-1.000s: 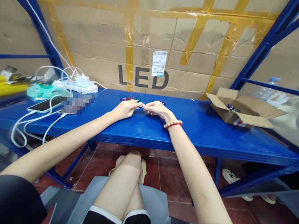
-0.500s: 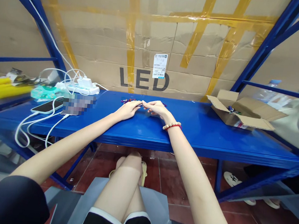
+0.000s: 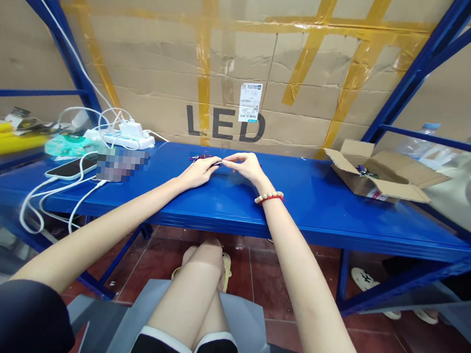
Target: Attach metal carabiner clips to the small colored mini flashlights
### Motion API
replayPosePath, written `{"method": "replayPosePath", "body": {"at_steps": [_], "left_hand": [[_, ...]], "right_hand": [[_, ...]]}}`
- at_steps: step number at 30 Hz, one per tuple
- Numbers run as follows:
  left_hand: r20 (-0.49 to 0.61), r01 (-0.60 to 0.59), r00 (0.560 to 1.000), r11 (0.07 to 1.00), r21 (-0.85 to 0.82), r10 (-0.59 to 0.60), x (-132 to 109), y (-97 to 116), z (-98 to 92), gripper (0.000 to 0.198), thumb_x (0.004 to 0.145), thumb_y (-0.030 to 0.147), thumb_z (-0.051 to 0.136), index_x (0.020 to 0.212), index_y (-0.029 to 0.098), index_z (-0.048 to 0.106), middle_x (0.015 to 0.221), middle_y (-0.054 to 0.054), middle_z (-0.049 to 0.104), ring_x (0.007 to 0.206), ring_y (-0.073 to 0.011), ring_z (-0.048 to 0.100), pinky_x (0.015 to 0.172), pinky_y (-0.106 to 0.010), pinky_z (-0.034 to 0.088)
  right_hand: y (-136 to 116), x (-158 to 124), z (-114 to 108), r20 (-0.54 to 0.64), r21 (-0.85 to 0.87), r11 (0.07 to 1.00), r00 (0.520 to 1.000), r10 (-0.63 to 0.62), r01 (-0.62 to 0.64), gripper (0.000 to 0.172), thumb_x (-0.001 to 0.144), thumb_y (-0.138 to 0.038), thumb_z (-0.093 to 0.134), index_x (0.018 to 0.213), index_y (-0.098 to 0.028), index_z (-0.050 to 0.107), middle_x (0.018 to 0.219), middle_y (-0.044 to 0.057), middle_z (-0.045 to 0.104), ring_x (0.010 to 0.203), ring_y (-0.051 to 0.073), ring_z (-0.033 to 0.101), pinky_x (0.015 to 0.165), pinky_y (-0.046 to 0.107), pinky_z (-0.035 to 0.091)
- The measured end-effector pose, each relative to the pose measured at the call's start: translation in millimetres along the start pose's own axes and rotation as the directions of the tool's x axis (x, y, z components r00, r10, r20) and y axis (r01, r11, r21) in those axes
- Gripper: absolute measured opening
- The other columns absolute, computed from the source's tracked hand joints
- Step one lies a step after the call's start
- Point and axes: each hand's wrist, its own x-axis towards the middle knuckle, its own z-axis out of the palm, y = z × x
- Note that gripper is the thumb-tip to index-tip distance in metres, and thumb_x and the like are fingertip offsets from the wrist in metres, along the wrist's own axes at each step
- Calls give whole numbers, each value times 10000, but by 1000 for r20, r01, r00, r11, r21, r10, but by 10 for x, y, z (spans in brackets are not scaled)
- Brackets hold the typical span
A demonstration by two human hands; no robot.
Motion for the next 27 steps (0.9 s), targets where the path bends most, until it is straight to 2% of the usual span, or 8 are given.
{"method": "replayPosePath", "body": {"at_steps": [17, 27], "left_hand": [[7, -9, 1000, 1000, 26, 9, 0, -18, 9, 259, 927, 221, 382, 1109, 190, 564, 1089, -75, 656, 1022, -211, 608, 920, -340, 465], [1, -14, 1000, 999, 35, 14, -6, -20, 8, 258, 925, 221, 403, 1113, 179, 575, 1095, -80, 660, 1010, -211, 615, 902, -332, 474]], "right_hand": [[-12, -11, 11, 0, -26, 1000, 1000, 0, 0, 527, 534, -546, 761, 815, -99, 749, 825, 100, 715, 575, 102, 535, 534, 236, 451], [82, 29, 4, -8, -8, 1000, 1000, -7, 7, 505, 520, -518, 783, 821, -114, 755, 809, 89, 718, 554, 97, 528, 531, 235, 451]]}}
